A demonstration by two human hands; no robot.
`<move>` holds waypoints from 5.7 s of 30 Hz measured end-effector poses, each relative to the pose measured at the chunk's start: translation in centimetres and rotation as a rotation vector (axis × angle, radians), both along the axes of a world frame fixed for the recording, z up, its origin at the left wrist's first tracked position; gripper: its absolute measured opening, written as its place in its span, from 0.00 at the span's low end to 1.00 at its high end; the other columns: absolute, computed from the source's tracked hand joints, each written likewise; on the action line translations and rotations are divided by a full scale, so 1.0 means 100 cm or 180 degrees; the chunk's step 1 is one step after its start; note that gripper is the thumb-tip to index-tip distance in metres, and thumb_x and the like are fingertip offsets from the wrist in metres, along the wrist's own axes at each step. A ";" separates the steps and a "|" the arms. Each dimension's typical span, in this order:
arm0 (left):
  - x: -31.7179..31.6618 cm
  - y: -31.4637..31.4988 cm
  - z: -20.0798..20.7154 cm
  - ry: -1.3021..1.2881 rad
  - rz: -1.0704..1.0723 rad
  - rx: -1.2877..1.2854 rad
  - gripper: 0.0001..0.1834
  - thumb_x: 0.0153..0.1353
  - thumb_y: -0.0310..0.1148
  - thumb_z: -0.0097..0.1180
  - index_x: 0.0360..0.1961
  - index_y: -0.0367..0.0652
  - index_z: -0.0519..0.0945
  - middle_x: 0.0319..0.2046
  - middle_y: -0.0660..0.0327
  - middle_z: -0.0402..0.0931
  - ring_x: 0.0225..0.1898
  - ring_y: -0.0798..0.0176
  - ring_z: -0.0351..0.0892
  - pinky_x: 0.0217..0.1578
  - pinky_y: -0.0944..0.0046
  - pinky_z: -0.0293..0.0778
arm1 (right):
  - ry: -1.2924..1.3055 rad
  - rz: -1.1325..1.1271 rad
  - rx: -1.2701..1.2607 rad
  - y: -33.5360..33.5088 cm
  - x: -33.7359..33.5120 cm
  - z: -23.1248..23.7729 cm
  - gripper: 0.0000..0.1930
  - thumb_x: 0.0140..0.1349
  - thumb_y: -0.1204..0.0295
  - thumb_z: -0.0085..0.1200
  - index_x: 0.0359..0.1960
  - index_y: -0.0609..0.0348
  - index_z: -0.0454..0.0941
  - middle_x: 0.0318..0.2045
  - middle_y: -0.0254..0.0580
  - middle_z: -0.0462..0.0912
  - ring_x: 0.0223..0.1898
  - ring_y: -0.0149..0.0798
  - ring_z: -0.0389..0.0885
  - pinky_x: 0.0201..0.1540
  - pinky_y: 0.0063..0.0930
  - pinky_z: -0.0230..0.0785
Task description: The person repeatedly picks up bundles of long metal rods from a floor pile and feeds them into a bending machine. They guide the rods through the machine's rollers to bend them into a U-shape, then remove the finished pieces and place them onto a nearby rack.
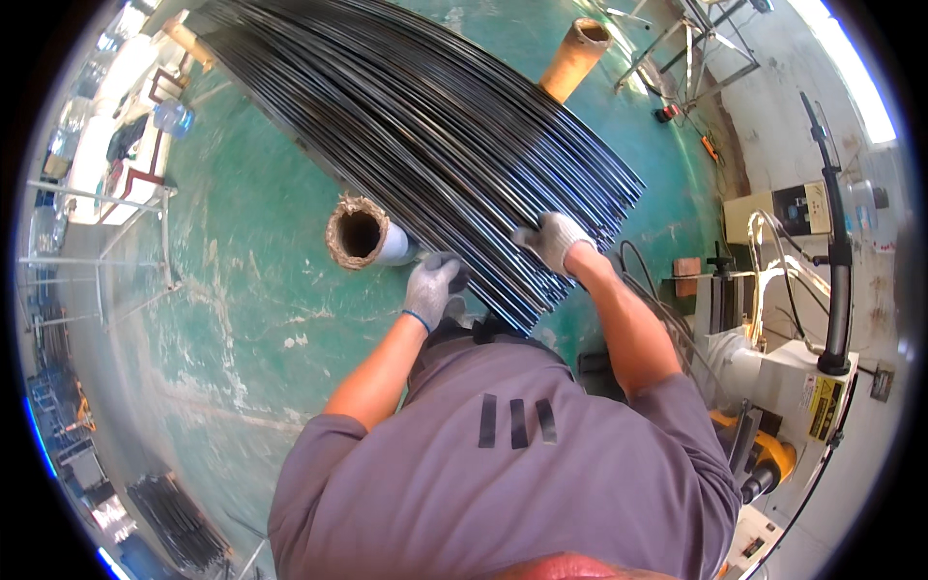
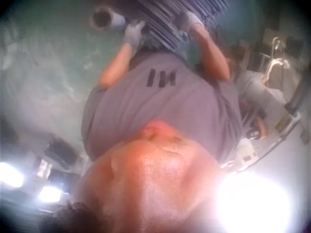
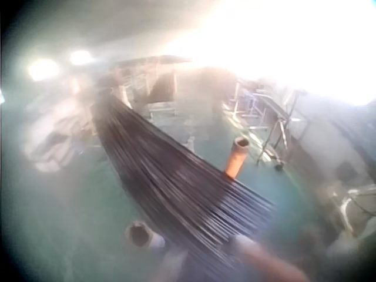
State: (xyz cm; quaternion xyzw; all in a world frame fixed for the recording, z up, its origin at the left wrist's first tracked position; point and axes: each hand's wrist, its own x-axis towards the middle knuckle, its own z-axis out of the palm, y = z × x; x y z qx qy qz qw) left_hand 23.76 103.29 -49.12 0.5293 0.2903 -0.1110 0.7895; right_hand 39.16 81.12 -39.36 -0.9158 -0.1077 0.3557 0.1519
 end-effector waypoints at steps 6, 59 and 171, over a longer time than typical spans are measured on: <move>0.058 -0.004 -0.011 -0.0279 0.0155 -0.1102 0.20 0.76 0.47 0.57 0.52 0.39 0.81 0.41 0.55 0.86 0.41 0.55 0.85 0.48 0.52 0.82 | -0.0236 -0.0685 -0.0426 -0.122 -0.155 -0.002 0.26 0.69 0.45 0.62 0.48 0.57 0.83 0.43 0.60 0.88 0.49 0.63 0.86 0.51 0.52 0.77; -0.103 -0.625 0.205 -0.1371 -0.3344 -0.2712 0.08 0.77 0.29 0.55 0.52 0.38 0.77 0.38 0.60 0.76 0.41 0.59 0.71 0.55 0.52 0.73 | -0.5220 -0.7344 0.6685 -0.531 -0.646 -0.001 0.14 0.69 0.79 0.52 0.54 0.72 0.71 0.51 0.56 0.79 0.52 0.59 0.82 0.65 0.62 0.77; 0.021 -0.842 0.072 -0.0269 -0.3376 -0.1293 0.19 0.79 0.37 0.54 0.55 0.28 0.81 0.52 0.50 0.85 0.56 0.54 0.83 0.64 0.54 0.75 | -0.6140 -0.8539 0.3359 -0.826 -0.777 0.001 0.09 0.62 0.67 0.72 0.39 0.54 0.85 0.36 0.34 0.89 0.35 0.37 0.88 0.43 0.43 0.82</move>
